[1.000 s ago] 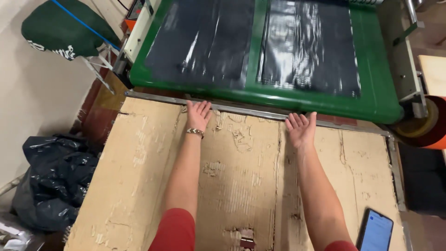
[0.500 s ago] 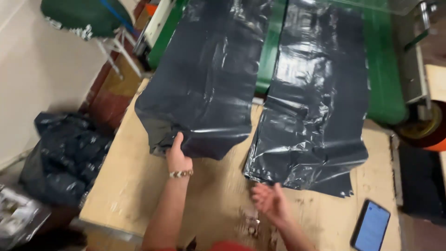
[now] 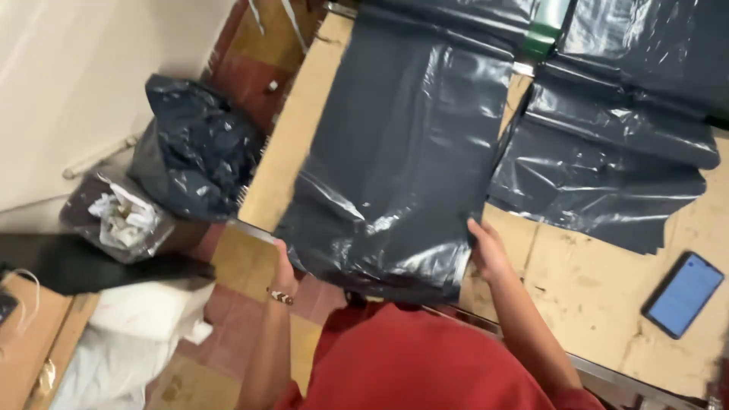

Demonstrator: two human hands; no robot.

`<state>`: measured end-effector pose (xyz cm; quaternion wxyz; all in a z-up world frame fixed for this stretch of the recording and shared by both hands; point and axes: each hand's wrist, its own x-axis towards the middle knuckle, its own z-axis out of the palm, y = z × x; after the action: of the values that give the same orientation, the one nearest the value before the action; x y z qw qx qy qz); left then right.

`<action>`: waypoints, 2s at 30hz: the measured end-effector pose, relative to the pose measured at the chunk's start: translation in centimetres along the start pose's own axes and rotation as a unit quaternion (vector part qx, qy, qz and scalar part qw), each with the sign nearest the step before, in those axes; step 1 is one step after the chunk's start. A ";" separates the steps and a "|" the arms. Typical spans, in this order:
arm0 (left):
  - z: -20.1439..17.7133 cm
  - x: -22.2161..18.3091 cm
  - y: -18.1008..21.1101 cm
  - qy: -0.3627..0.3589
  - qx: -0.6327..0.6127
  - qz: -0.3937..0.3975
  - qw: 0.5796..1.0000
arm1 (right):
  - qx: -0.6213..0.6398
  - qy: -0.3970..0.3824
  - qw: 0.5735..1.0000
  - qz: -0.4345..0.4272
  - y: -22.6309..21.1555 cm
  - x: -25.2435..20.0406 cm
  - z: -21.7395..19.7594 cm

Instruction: Folding plastic bags and placing them into a basket

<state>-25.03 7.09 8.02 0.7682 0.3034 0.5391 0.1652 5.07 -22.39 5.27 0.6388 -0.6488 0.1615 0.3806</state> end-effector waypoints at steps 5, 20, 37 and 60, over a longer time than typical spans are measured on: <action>-5.2 9.7 1.3 0.043 0.207 0.042 0.976 | -0.139 0.042 0.972 -0.184 5.3 0.4 -1.4; -13.7 -14.7 19.4 -0.449 0.236 0.484 0.713 | -0.008 0.062 0.944 -0.324 -0.7 -33.5 -1.9; 22.7 14.7 23.6 0.002 0.516 0.610 0.601 | -0.247 0.038 0.807 -0.535 -13.1 13.2 -3.1; 30.1 29.2 16.1 0.092 0.726 0.445 0.516 | -0.514 0.311 0.772 -0.209 -20.7 17.9 7.5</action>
<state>14.71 27.64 4.25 0.0528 0.9392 0.3334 0.0634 29.12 -7.57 8.11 0.1889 -0.9811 -0.0076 0.0418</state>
